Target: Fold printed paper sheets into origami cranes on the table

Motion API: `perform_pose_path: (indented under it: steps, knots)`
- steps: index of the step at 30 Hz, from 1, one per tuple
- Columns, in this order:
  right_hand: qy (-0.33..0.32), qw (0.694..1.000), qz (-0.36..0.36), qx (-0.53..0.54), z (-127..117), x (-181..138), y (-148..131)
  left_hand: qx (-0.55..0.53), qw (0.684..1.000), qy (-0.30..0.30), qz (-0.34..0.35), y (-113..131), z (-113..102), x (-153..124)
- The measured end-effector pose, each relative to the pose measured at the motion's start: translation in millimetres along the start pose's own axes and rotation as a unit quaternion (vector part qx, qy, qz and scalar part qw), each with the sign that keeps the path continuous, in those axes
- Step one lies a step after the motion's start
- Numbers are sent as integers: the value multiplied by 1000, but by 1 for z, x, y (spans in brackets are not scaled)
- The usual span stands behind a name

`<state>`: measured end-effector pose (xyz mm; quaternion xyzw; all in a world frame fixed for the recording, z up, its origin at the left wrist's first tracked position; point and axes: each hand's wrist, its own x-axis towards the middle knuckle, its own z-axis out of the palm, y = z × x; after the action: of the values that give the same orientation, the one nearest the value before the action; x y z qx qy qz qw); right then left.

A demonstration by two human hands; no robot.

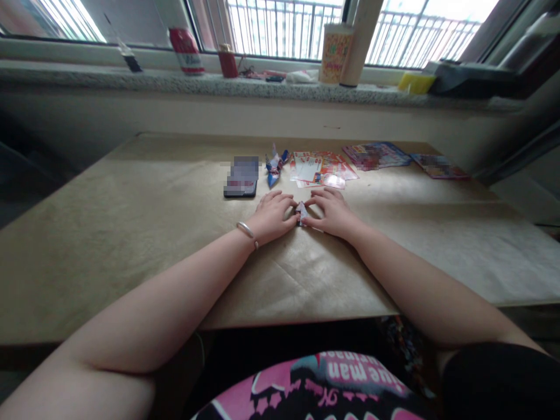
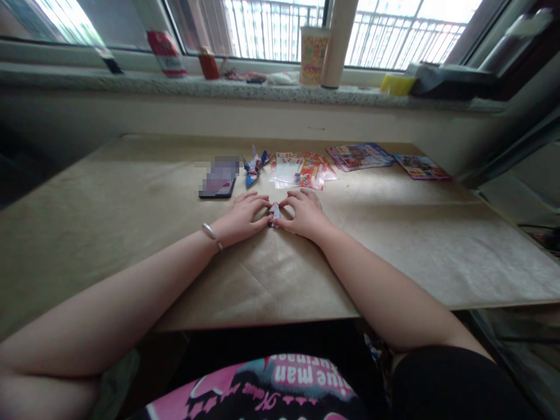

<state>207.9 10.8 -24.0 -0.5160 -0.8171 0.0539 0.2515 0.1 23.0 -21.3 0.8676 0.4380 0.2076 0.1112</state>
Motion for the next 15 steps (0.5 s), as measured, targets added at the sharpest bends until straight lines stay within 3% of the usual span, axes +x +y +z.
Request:
perform_pose_path:
  steps: [5, 11, 15]
  knots:
    - [2, 1000, -1, 0, -2, -2, -5, -45, 998, 26, 18, 2, -2, 1]
    - [55, 994, -57, 69, -2, 0, -8, -171, 982, 67, 31, 3, -1, 1]
    - [57, 993, -79, 61, -6, -1, -14, -179, 979, 80, 60, 8, -6, 0]
